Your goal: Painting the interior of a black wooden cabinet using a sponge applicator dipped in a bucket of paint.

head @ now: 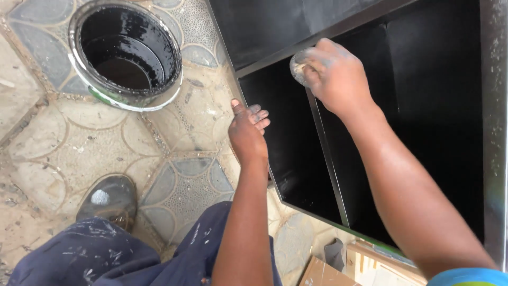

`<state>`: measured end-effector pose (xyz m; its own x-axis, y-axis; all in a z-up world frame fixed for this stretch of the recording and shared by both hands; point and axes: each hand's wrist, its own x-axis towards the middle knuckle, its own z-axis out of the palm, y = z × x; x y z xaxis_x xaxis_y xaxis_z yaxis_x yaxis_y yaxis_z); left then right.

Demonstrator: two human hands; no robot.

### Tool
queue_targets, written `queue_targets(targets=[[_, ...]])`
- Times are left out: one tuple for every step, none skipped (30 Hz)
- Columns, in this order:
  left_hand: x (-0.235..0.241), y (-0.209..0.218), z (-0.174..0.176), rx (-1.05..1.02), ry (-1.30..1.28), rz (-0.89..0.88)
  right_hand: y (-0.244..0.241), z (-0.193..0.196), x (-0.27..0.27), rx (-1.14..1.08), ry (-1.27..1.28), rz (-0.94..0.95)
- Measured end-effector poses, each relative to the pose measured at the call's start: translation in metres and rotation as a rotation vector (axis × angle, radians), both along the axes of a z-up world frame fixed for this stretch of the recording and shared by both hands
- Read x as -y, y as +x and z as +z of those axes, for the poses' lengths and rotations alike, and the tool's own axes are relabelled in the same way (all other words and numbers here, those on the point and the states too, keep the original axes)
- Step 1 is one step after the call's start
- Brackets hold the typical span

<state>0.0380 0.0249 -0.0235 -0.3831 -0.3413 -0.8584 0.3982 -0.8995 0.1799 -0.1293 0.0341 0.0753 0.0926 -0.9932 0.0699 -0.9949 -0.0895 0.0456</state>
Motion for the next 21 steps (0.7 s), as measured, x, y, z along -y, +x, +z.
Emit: queue_targets(targets=[[-0.006,0.0,0.005,-0.017,0.012,-0.022,0.001,-0.002,-0.005,-0.222,0.026,0.031],[-0.012,0.0,0.011,-0.033,0.024,-0.044,0.002,-0.002,-0.01,-0.443,0.052,0.062],[-0.02,-0.001,0.011,-0.038,0.021,-0.052,0.016,-0.003,-0.034,-0.448,0.051,0.054],[-0.029,-0.002,0.01,-0.054,-0.04,-0.092,0.031,-0.003,-0.058,-0.504,0.102,-0.03],[-0.034,-0.002,0.01,-0.067,-0.105,-0.127,0.047,-0.004,-0.08,-0.556,0.149,-0.111],[-0.039,-0.003,0.007,-0.069,-0.111,-0.13,0.057,-0.008,-0.118,-0.557,0.143,-0.116],[-0.042,-0.006,0.005,-0.074,-0.107,-0.13,0.066,-0.011,-0.155,-0.62,0.252,-0.19],[-0.046,-0.009,0.002,-0.08,-0.103,-0.129,0.074,-0.015,-0.192,-0.681,0.361,-0.264],[-0.047,-0.006,0.002,-0.081,-0.105,-0.124,0.076,-0.02,-0.227,-0.683,0.358,-0.26],[-0.047,-0.003,0.003,-0.077,-0.097,-0.108,0.077,-0.025,-0.262,-0.642,0.43,-0.341],[-0.047,0.0,0.002,-0.07,-0.088,-0.092,0.078,-0.032,-0.295,-0.597,0.504,-0.421],[-0.048,0.004,0.003,-0.069,-0.088,-0.087,0.095,-0.019,-0.282,-0.598,0.502,-0.416],[-0.048,0.008,0.002,-0.036,-0.096,-0.103,0.11,-0.01,-0.268,-0.467,0.57,-0.576],[-0.046,0.012,0.0,-0.004,-0.104,-0.119,0.126,0.0,-0.253,-0.33,0.636,-0.733],[-0.047,0.014,-0.002,0.005,-0.11,-0.115,0.124,-0.006,-0.246,-0.321,0.632,-0.727],[-0.047,0.017,-0.004,0.049,-0.089,-0.058,0.123,-0.013,-0.237,-0.195,0.578,-0.792],[-0.045,0.02,-0.007,0.099,-0.071,0.004,0.121,-0.021,-0.227,-0.064,0.522,-0.849],[-0.044,0.017,-0.023,0.113,-0.078,0.013,0.122,-0.029,-0.209,-0.05,0.52,-0.836],[-0.042,0.015,-0.04,0.157,-0.089,0.108,0.124,-0.038,-0.191,0.086,0.444,-0.832],[-0.039,0.014,-0.057,0.201,-0.101,0.203,0.127,-0.047,-0.171,0.222,0.367,-0.826],[-0.032,0.019,-0.07,0.217,-0.105,0.215,0.129,-0.052,-0.152,0.236,0.371,-0.811]])
